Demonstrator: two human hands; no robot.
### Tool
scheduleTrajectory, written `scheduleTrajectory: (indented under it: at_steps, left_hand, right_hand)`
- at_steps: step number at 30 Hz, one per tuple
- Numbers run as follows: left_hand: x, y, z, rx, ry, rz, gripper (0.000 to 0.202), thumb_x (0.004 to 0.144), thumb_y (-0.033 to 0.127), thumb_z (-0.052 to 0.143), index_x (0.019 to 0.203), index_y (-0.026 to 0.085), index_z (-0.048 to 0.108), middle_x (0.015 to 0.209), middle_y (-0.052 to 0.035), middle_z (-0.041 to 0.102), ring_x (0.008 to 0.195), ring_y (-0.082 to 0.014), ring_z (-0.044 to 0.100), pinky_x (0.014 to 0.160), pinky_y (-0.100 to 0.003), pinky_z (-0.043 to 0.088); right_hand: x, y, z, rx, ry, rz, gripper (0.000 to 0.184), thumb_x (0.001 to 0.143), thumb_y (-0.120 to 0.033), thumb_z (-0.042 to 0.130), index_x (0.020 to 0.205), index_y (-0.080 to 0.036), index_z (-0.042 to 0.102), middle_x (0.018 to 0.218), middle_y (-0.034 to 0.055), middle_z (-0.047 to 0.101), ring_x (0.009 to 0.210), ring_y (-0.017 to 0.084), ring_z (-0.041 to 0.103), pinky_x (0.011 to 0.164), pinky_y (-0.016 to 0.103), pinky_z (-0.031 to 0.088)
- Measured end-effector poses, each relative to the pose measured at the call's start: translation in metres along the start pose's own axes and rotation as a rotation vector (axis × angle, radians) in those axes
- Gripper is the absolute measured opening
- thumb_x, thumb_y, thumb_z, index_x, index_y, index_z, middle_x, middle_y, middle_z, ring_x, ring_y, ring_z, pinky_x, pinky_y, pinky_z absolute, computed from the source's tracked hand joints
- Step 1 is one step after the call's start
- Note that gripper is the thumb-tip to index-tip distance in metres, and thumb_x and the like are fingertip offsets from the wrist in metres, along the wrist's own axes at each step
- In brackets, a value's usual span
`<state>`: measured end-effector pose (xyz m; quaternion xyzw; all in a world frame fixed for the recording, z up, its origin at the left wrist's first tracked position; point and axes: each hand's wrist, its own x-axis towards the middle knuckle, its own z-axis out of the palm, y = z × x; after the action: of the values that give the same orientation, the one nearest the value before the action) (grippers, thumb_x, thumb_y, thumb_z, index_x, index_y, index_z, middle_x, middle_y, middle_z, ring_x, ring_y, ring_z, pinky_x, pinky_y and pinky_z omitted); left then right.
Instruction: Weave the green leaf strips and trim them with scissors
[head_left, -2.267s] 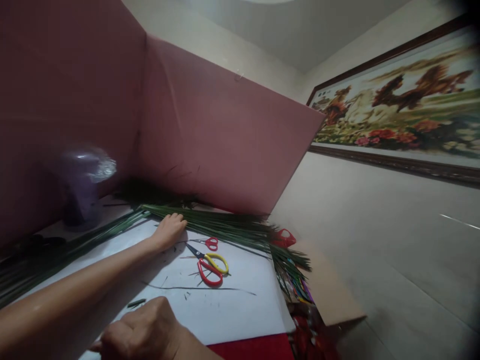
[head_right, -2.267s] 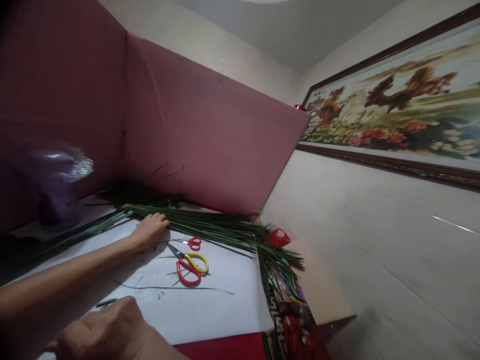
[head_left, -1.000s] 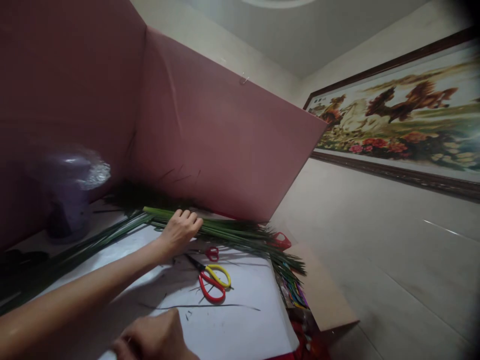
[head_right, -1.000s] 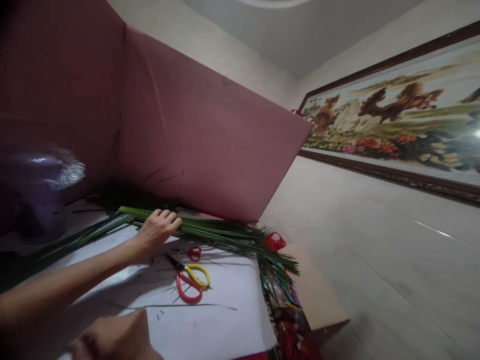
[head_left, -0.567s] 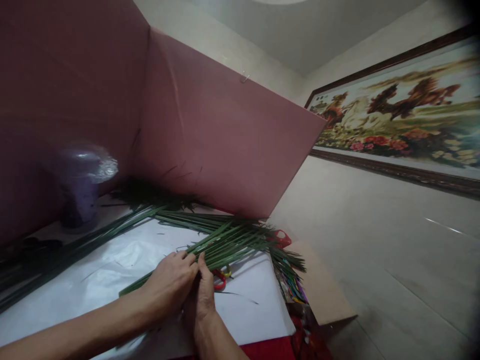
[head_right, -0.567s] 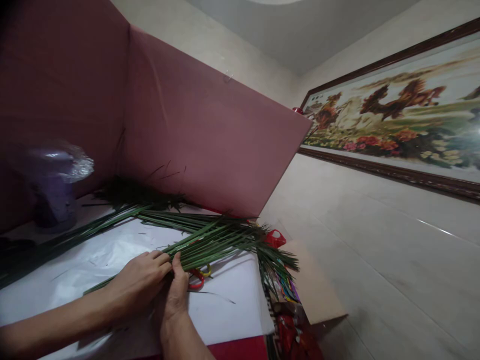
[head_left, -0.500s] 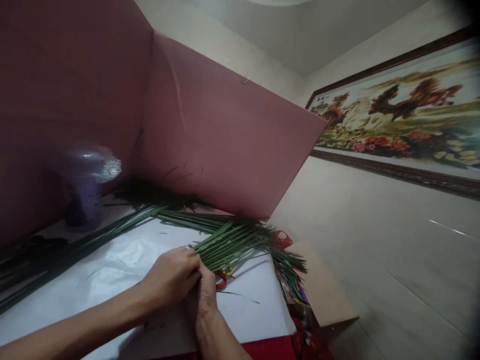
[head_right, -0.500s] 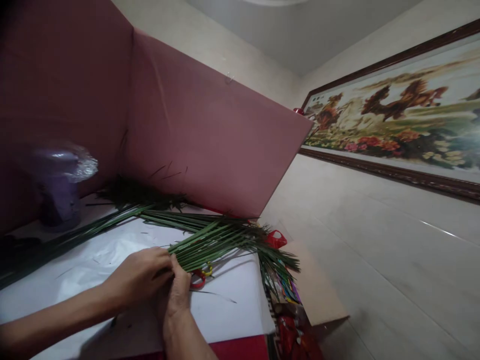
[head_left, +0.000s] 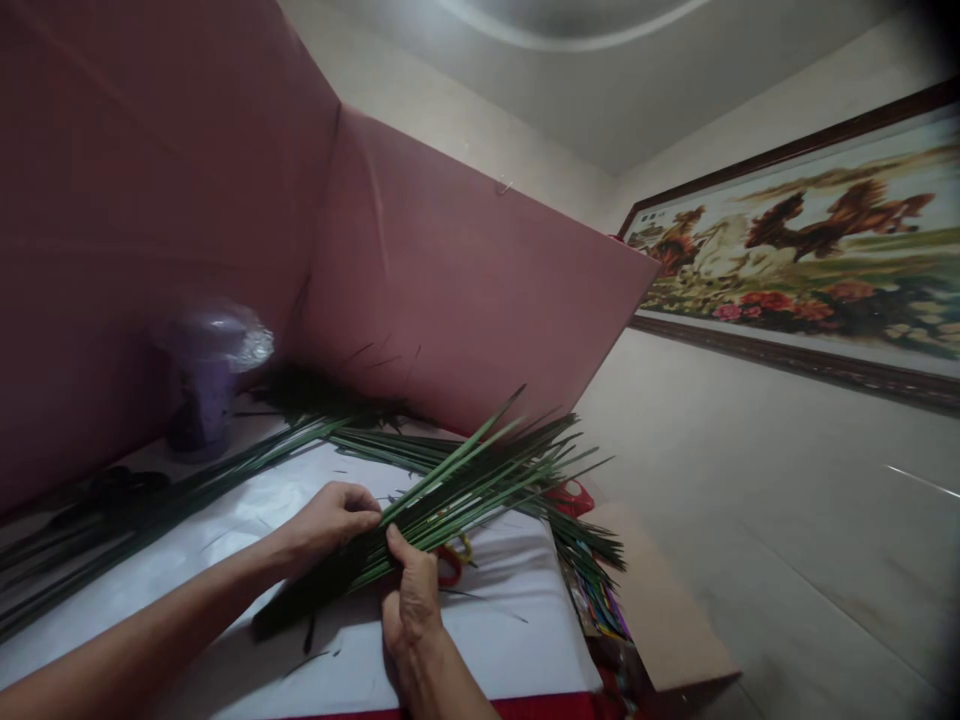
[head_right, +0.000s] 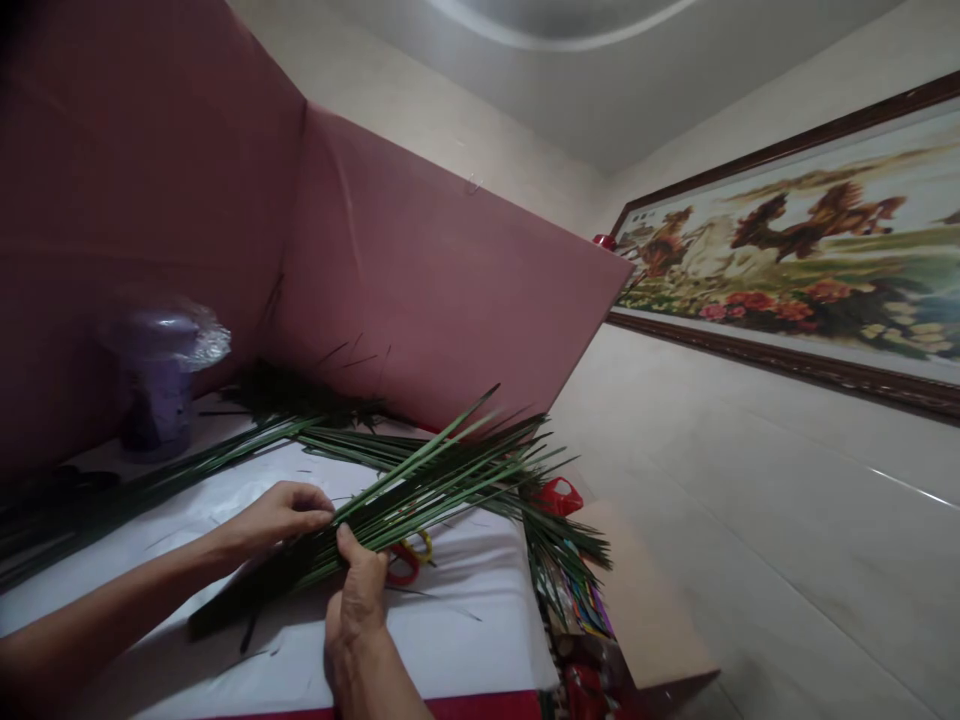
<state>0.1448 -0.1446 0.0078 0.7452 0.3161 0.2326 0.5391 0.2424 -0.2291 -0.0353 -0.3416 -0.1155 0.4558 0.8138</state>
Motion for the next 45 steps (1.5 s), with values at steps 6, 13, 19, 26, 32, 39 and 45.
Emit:
scheduleTrajectory:
  at_steps: [6, 13, 19, 26, 32, 39, 45]
  left_hand:
    - [-0.003, -0.005, 0.009, -0.143, 0.054, 0.062, 0.017, 0.057, 0.029, 0.058, 0.065, 0.015, 0.054, 0.056, 0.0042, 0.053, 0.055, -0.0123, 0.047, 0.053, -0.023, 0.035]
    - [-0.008, -0.003, 0.015, 0.149, 0.186, 0.198, 0.006, 0.062, 0.021, 0.048, 0.063, 0.017, 0.052, 0.059, 0.0025, 0.053, 0.059, -0.014, 0.048, 0.054, -0.024, 0.035]
    - [-0.014, -0.002, 0.02, 0.182, 0.17, 0.286, 0.003, 0.064, 0.017, 0.047, 0.062, 0.017, 0.05, 0.059, 0.0033, 0.05, 0.059, -0.0124, 0.044, 0.054, -0.023, 0.032]
    - [-0.008, -0.004, 0.016, -0.256, 0.056, 0.126, 0.023, 0.066, 0.036, 0.061, 0.07, 0.014, 0.056, 0.061, 0.0021, 0.053, 0.057, -0.0116, 0.045, 0.052, -0.023, 0.033]
    - [-0.006, -0.006, 0.012, -0.392, -0.053, -0.046, 0.026, 0.061, 0.034, 0.066, 0.073, 0.012, 0.06, 0.05, 0.0047, 0.049, 0.045, -0.0075, 0.038, 0.045, -0.021, 0.024]
    - [-0.006, -0.007, 0.016, -0.426, 0.015, -0.032, 0.019, 0.061, 0.029, 0.063, 0.067, 0.013, 0.057, 0.051, 0.0052, 0.05, 0.047, -0.0078, 0.041, 0.047, -0.02, 0.027]
    - [-0.004, -0.008, 0.017, -0.43, 0.093, 0.076, 0.016, 0.058, 0.024, 0.064, 0.067, 0.013, 0.056, 0.057, 0.0035, 0.055, 0.054, -0.0104, 0.048, 0.053, -0.022, 0.035]
  right_hand:
    - [0.0, -0.002, -0.001, 0.018, -0.032, 0.033, 0.027, 0.054, -0.016, 0.077, 0.078, -0.013, 0.066, 0.077, 0.0025, 0.07, 0.07, 0.019, 0.065, 0.075, 0.034, 0.052]
    - [0.004, 0.001, -0.006, -0.011, -0.081, 0.014, 0.036, 0.055, -0.024, 0.079, 0.087, -0.015, 0.066, 0.08, 0.0037, 0.07, 0.083, 0.022, 0.064, 0.084, 0.036, 0.049]
    - [0.005, 0.004, -0.009, -0.03, -0.078, -0.007, 0.032, 0.059, -0.026, 0.077, 0.086, -0.013, 0.066, 0.075, 0.0041, 0.069, 0.079, 0.02, 0.064, 0.079, 0.034, 0.05]
    - [0.002, 0.003, -0.006, -0.167, -0.102, -0.107, 0.027, 0.064, -0.031, 0.072, 0.085, -0.014, 0.066, 0.07, 0.004, 0.067, 0.075, 0.021, 0.063, 0.07, 0.035, 0.053]
    - [0.004, 0.004, -0.008, -0.212, -0.107, -0.101, 0.026, 0.064, -0.028, 0.072, 0.086, -0.016, 0.066, 0.075, 0.0041, 0.068, 0.076, 0.022, 0.064, 0.069, 0.037, 0.054]
    - [0.005, -0.001, -0.011, -0.101, -0.109, 0.052, 0.036, 0.057, -0.022, 0.078, 0.089, -0.012, 0.065, 0.086, 0.0054, 0.07, 0.082, 0.022, 0.065, 0.078, 0.036, 0.052]
    - [0.002, -0.002, -0.008, -0.099, -0.112, 0.054, 0.041, 0.058, -0.022, 0.079, 0.095, -0.012, 0.064, 0.093, 0.0071, 0.069, 0.087, 0.023, 0.065, 0.076, 0.036, 0.053]
